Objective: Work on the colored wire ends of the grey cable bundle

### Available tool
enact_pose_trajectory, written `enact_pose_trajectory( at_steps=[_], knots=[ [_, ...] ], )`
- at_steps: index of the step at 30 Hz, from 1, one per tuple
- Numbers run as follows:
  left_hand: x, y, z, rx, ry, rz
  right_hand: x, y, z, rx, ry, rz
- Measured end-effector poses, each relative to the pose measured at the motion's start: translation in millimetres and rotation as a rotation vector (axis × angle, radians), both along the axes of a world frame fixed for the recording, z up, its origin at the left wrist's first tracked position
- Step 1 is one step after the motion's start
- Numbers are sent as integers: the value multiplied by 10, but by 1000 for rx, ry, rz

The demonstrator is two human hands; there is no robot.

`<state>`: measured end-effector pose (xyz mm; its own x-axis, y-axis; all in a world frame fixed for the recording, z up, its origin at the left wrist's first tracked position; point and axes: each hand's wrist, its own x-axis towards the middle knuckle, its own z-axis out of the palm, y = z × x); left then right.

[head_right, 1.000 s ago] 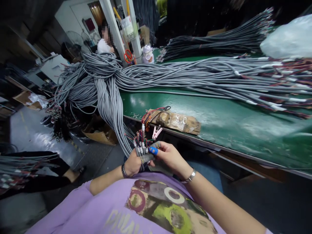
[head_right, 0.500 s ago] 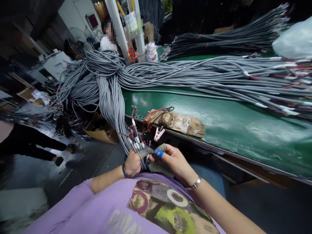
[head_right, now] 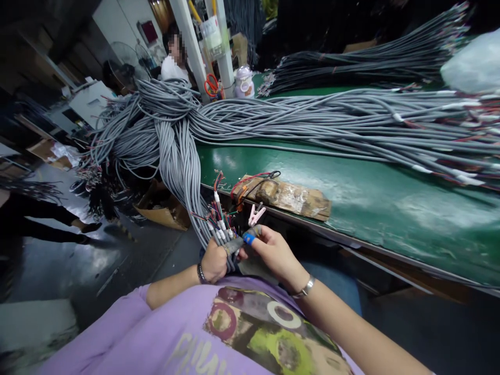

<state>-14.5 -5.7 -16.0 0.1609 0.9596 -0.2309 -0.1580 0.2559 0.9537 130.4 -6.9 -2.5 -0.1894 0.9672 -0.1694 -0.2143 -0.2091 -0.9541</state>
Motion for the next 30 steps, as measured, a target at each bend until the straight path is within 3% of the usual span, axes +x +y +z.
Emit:
enact_pose_trajectory(
  at_steps=[4,10,19,26,30],
  knots=[
    [3,13,21,-25,3,22,-12,-24,-67,-21,58,-76],
    [-38,4,40,9,36,-125,-70,-21,-57,-38,84,10],
    [-4,34,10,-90,-74,127,-48,-34,-89,-2,-51,-130],
    [7,23,3,-87,-44,119,-55,-37,-87,-49,31,-159],
    [0,-13,16,-19,-16,74,-74,-18,-43,-61,15,-67]
  ],
)
